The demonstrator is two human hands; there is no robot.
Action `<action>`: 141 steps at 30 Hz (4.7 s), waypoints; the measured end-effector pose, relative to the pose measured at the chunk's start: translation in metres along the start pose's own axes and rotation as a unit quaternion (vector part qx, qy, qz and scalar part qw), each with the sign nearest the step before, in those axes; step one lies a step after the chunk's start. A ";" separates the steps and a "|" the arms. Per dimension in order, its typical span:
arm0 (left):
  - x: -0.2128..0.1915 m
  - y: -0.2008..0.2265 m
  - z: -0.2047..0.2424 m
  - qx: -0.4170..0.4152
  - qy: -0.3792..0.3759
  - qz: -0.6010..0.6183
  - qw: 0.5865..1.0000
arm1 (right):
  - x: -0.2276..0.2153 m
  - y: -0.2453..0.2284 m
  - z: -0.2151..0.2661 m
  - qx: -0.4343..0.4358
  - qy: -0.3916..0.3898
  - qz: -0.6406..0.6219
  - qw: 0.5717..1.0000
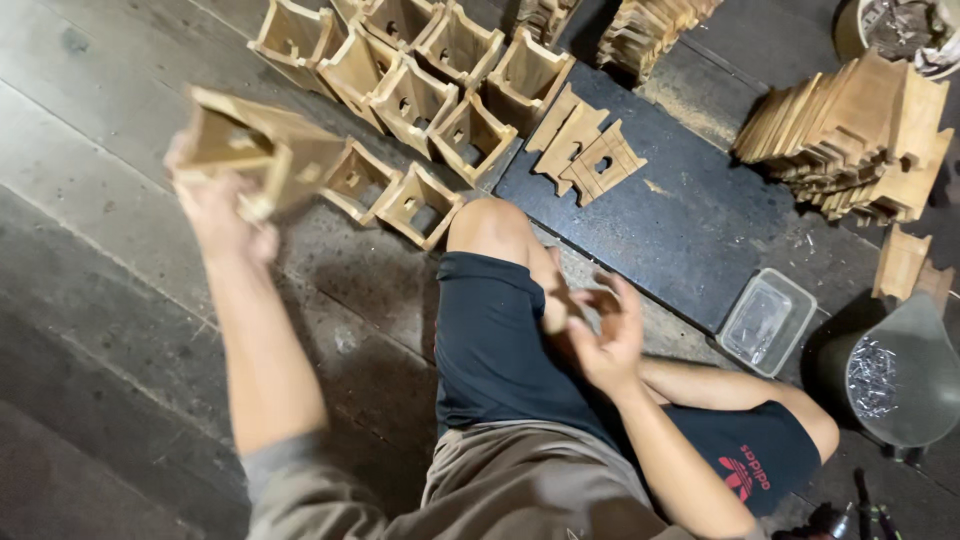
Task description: The person assembles wooden birdhouse components by placing small nails into pre-drilled holes and hammering them into place while sitting on the floor.
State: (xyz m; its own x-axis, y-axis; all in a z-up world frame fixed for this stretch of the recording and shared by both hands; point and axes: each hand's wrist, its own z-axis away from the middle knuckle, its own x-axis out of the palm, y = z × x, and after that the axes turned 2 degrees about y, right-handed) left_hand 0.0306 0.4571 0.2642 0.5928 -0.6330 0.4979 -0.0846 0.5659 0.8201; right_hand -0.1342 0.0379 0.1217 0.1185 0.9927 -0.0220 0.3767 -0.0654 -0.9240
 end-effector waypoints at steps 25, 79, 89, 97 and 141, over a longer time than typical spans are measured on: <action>-0.067 -0.242 -0.079 0.000 -0.008 -0.081 0.997 | -0.091 0.058 0.085 0.106 0.195 0.129 0.967; 0.010 -0.281 0.015 -0.074 0.090 -0.071 0.991 | -0.045 -0.036 0.064 0.264 -0.374 0.336 0.823; -0.040 -0.301 0.026 -0.128 0.018 -0.108 0.986 | -0.025 -0.023 0.088 0.219 -0.335 0.326 0.856; -0.004 -0.265 0.035 -0.154 -0.006 -0.097 0.983 | -0.020 -0.015 0.092 0.258 -0.301 0.364 0.843; -0.059 -0.233 0.020 0.035 -0.166 -0.379 0.910 | -0.134 -0.005 0.107 0.131 0.214 0.192 0.949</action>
State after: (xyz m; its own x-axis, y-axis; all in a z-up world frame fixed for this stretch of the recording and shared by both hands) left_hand -0.0008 0.3516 0.0494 0.2293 -0.9582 -0.1709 0.1903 -0.1280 0.9733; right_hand -0.2502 -0.0841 0.0887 0.5842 0.7652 -0.2705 -0.0042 -0.3304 -0.9438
